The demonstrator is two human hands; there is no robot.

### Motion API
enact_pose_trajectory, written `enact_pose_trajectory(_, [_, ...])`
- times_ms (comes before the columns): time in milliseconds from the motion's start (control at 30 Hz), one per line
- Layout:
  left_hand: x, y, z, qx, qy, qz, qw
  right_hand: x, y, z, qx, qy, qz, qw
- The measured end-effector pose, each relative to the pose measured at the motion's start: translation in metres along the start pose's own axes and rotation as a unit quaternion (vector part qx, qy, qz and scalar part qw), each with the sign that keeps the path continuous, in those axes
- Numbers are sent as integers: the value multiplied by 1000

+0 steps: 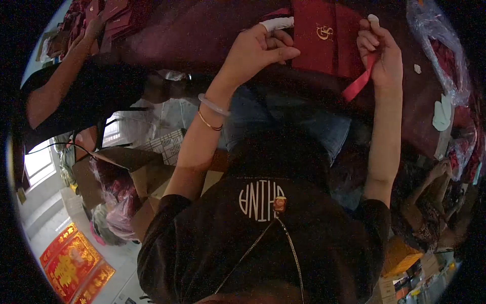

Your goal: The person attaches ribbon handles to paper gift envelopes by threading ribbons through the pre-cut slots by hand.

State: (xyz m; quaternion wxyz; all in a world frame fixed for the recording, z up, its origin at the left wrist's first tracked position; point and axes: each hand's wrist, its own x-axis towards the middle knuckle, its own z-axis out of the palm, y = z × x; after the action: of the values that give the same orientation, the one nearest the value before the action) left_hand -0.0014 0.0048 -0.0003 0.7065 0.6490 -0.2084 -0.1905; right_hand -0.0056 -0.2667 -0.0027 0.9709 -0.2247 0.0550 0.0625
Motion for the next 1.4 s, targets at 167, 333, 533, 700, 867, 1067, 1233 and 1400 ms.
enact_pose_trajectory(167, [2, 1, -1, -46, 0, -4, 999, 1, 1, 1, 3, -3, 19, 1000])
enact_pose_trajectory(333, [1, 1, -2, -37, 2, -12, 999, 2, 1, 1, 0, 0, 8, 1000])
enact_pose_trajectory(533, [2, 0, -2, -49, -2, -7, 999, 0, 2, 2, 8, -9, 13, 1000])
enact_pose_trajectory(700, [-8, 5, 8, 87, 90, 25, 992, -2, 6, 10, -2, -3, 5, 1000])
enact_pose_trajectory(867, [-53, 78, -6, 308, 213, 316, 872, 0, 6, 7, -15, 51, -8, 999])
enact_pose_trajectory(1067, [-69, 102, -37, 246, 128, 347, 896, -1, 10, 8, -13, 50, -18, 998])
enact_pose_trajectory(1233, [-64, 105, -33, 201, 63, 359, 909, 0, 10, 7, -6, 31, -7, 999])
enact_pose_trajectory(1400, [-72, 111, -40, 157, 18, 356, 921, 0, 11, 7, -39, 54, -15, 998])
